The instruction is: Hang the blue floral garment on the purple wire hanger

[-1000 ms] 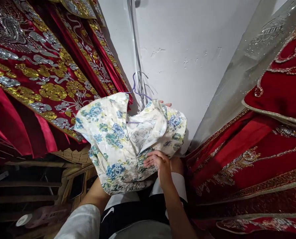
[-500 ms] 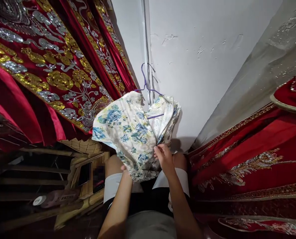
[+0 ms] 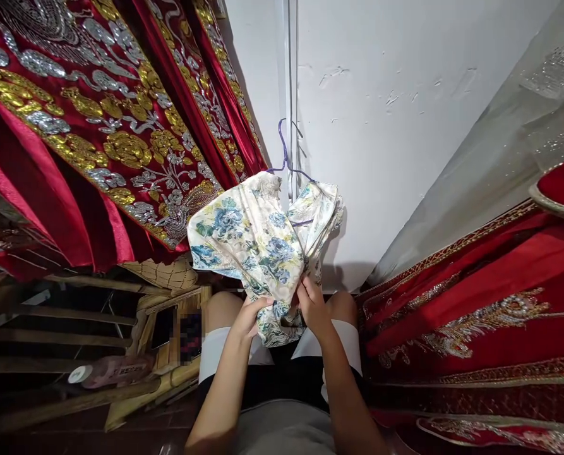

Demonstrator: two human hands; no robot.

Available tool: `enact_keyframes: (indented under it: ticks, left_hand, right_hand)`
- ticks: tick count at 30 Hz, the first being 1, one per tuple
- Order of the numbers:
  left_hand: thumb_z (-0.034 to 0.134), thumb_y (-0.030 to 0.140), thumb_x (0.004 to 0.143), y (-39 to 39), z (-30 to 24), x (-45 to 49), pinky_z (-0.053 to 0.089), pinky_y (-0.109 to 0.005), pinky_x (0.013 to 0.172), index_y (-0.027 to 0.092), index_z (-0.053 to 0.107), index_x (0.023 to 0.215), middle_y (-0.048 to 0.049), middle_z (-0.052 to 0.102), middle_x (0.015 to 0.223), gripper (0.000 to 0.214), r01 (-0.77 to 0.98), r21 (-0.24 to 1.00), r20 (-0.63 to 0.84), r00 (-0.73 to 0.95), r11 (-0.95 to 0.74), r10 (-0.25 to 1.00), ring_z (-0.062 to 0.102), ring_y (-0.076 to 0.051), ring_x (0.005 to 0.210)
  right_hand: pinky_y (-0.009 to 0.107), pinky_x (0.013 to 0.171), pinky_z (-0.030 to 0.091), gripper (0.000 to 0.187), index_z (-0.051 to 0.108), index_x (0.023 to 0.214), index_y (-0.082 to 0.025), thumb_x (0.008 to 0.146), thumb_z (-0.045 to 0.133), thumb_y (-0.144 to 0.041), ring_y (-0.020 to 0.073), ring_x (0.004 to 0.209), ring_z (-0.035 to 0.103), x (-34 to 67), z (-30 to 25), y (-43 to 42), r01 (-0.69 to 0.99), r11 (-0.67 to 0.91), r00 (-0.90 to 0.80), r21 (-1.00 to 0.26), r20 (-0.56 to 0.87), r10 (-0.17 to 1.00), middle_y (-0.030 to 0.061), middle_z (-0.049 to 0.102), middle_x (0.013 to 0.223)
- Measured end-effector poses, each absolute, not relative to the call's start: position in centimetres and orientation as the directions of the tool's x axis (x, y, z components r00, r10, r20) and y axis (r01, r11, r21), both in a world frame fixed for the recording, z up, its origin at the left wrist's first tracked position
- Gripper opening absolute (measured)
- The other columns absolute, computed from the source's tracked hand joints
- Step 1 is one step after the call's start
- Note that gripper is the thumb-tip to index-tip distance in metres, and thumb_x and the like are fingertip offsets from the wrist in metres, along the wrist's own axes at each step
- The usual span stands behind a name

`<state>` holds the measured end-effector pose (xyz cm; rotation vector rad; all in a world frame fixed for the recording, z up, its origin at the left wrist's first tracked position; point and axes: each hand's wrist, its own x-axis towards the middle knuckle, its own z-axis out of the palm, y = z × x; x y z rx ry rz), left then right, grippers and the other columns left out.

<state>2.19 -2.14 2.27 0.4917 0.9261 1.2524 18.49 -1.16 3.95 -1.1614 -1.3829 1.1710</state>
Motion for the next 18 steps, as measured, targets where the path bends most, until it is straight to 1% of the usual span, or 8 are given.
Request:
enact_keyframes:
  ticks: [4, 6, 8, 10, 12, 13, 15, 18]
  left_hand:
    - [0.090, 0.022, 0.046, -1.9, 2.1, 1.6, 0.055, -0.042, 0.092, 0.018, 0.067, 0.113, -0.0095, 0.078, 0.099, 0.071, -0.588, 0.752, -0.337, 0.046, 0.299, 0.940, 0.073, -0.031, 0.098]
    - [0.090, 0.024, 0.048, -1.2, 1.7, 1.2, 0.055, -0.038, 0.088, 0.018, 0.067, 0.103, -0.0084, 0.076, 0.098, 0.060, -0.595, 0.764, -0.331, -0.030, 0.250, 0.943, 0.072, -0.027, 0.093]
    - [0.088, 0.025, 0.049, -0.3, 1.0, 0.8, 0.052, -0.032, 0.083, 0.017, 0.066, 0.093, -0.0051, 0.073, 0.091, 0.050, -0.595, 0.795, -0.301, -0.221, 0.116, 0.928, 0.069, -0.022, 0.087]
    - [0.085, 0.022, 0.049, 0.4, 0.2, 0.7, 0.049, -0.027, 0.079, 0.018, 0.064, 0.089, -0.0010, 0.067, 0.086, 0.046, -0.544, 0.832, -0.217, -0.499, -0.108, 0.839, 0.064, -0.016, 0.083]
    - [0.083, 0.021, 0.053, 0.6, -0.7, 1.1, 0.046, -0.024, 0.078, 0.020, 0.063, 0.092, 0.0005, 0.063, 0.089, 0.044, -0.387, 0.873, -0.079, -0.714, -0.298, 0.696, 0.060, -0.013, 0.083]
    - [0.082, 0.022, 0.057, 0.4, -1.0, 1.5, 0.046, -0.024, 0.078, 0.020, 0.063, 0.093, -0.0001, 0.062, 0.092, 0.041, -0.290, 0.893, 0.004, -0.759, -0.344, 0.651, 0.059, -0.013, 0.084]
    - [0.080, 0.024, 0.066, -0.2, -1.4, 2.6, 0.046, -0.026, 0.082, 0.020, 0.064, 0.095, -0.0029, 0.064, 0.100, 0.033, -0.131, 0.924, 0.176, -0.689, -0.359, 0.704, 0.060, -0.015, 0.090]
    - [0.075, 0.026, 0.075, -1.1, -1.2, 4.4, 0.048, -0.030, 0.087, 0.019, 0.067, 0.103, -0.0066, 0.068, 0.101, 0.029, -0.047, 0.949, 0.277, -0.344, -0.311, 0.897, 0.064, -0.020, 0.097]
  right_hand:
    - [0.032, 0.053, 0.041, 0.033, 0.049, 0.072, -0.026, 0.094, 0.052, -0.050, 0.0173, 0.055, 0.047, 18.1, 3.4, -1.1, 0.035, 0.097, -0.013, -0.995, 0.097, 0.995, -0.0010, 0.049, 0.059]
    - [0.031, 0.051, 0.037, 0.037, 0.044, 0.066, -0.026, 0.092, 0.054, -0.050, 0.0153, 0.051, 0.043, 18.2, 3.1, -1.0, 0.010, 0.083, 0.034, -0.997, 0.083, 0.996, -0.0028, 0.045, 0.054]
    - [0.030, 0.050, 0.034, 0.041, 0.042, 0.062, -0.025, 0.092, 0.056, -0.051, 0.0138, 0.049, 0.040, 18.5, 3.0, -1.1, 0.019, 0.063, 0.039, -0.998, 0.063, 0.997, -0.0033, 0.043, 0.051]
    - [0.030, 0.051, 0.032, 0.044, 0.043, 0.061, -0.025, 0.092, 0.057, -0.053, 0.0131, 0.048, 0.039, 18.7, 2.9, -1.3, 0.042, 0.050, 0.013, -0.998, 0.051, 0.999, -0.0032, 0.044, 0.049]
    - [0.029, 0.051, 0.033, 0.045, 0.048, 0.063, -0.024, 0.092, 0.058, -0.056, 0.0129, 0.048, 0.040, 18.6, 2.8, -1.4, 0.047, 0.048, -0.023, -0.998, 0.047, 0.999, -0.0027, 0.047, 0.049]
    - [0.029, 0.051, 0.034, 0.045, 0.051, 0.064, -0.024, 0.091, 0.058, -0.058, 0.0129, 0.048, 0.041, 18.4, 2.7, -1.4, 0.042, 0.049, -0.039, -0.998, 0.048, 0.998, -0.0026, 0.048, 0.050]
    - [0.029, 0.052, 0.036, 0.045, 0.055, 0.069, -0.023, 0.091, 0.059, -0.062, 0.0134, 0.049, 0.045, 17.9, 2.6, -1.5, 0.027, 0.060, -0.084, -0.998, 0.057, 0.995, -0.0017, 0.052, 0.052]
    - [0.028, 0.053, 0.040, 0.046, 0.059, 0.074, -0.021, 0.091, 0.058, -0.064, 0.0140, 0.051, 0.049, 16.9, 2.7, -1.5, 0.008, 0.085, -0.173, -0.996, 0.083, 0.981, -0.0009, 0.056, 0.054]
